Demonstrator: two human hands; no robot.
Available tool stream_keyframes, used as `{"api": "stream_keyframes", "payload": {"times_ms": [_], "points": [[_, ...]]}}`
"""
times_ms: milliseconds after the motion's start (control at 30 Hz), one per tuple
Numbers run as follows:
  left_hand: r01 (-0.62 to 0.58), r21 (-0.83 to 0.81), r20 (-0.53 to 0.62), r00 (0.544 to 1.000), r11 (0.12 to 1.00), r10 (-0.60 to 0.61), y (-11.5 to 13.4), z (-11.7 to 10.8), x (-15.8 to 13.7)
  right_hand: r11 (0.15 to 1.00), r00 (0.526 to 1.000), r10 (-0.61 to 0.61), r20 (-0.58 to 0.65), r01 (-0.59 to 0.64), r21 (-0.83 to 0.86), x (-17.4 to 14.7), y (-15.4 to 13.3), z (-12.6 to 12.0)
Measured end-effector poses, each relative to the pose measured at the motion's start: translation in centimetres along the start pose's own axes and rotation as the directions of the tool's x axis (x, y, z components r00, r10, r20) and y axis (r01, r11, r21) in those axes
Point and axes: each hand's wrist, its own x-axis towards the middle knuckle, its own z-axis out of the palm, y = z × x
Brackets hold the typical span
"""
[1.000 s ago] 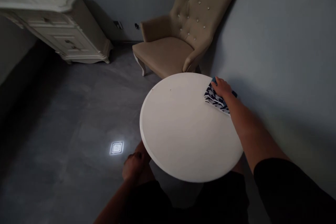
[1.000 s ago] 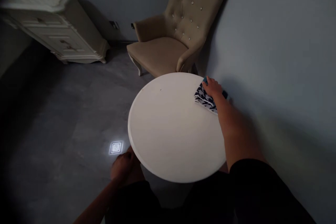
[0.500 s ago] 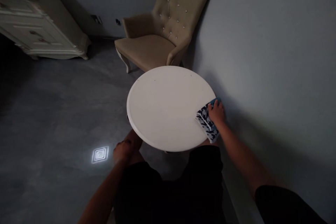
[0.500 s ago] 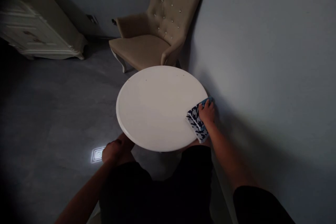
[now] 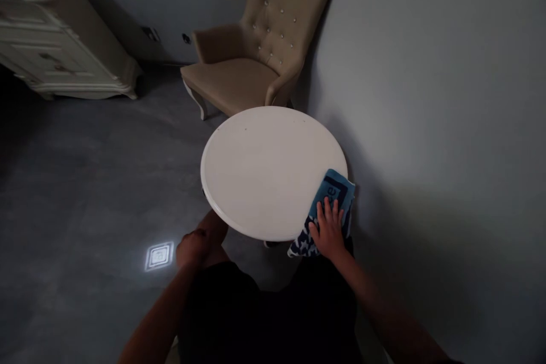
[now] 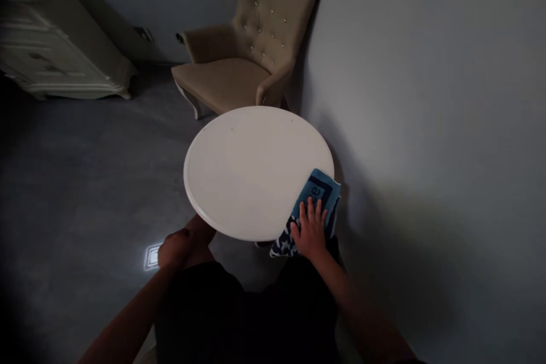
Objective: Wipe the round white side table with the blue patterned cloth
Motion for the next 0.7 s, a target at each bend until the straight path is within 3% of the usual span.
{"api": "stream_keyframes", "payload": {"times_ms": [100, 267, 467, 567, 700], "points": [[0.008, 0.014, 0.028, 1.000, 1.000, -0.008, 0.0, 0.2, 0.6, 0.999, 0.997, -0.037, 0.065, 0.037, -0.012, 5.4, 2.9, -0.9], [0.052, 0.022, 0.046, 0.998, 0.998, -0.053, 0.3, 0.0, 1.1, 0.996, 0.977, -0.026, 0.212, 0.043, -0.076, 17.5, 7.3, -2.5], [0.094, 0.050, 0.051, 0.994, 0.994, -0.096, 0.4, 0.1, 1.7, 0.992, 0.959, -0.029, 0.283, 0.063, -0.111, 31.5, 9.4, -2.8], [0.105, 0.046, 0.051, 0.993, 0.993, -0.107, 0.5, 0.1, 1.9, 0.988, 0.961, -0.083, 0.262, 0.114, -0.105, 36.1, 9.4, -2.5], [0.088, 0.025, 0.049, 0.995, 0.996, -0.089, 0.7, -0.4, 1.8, 0.984, 0.967, -0.115, 0.227, 0.142, -0.107, 38.8, 9.1, -2.1]]}}
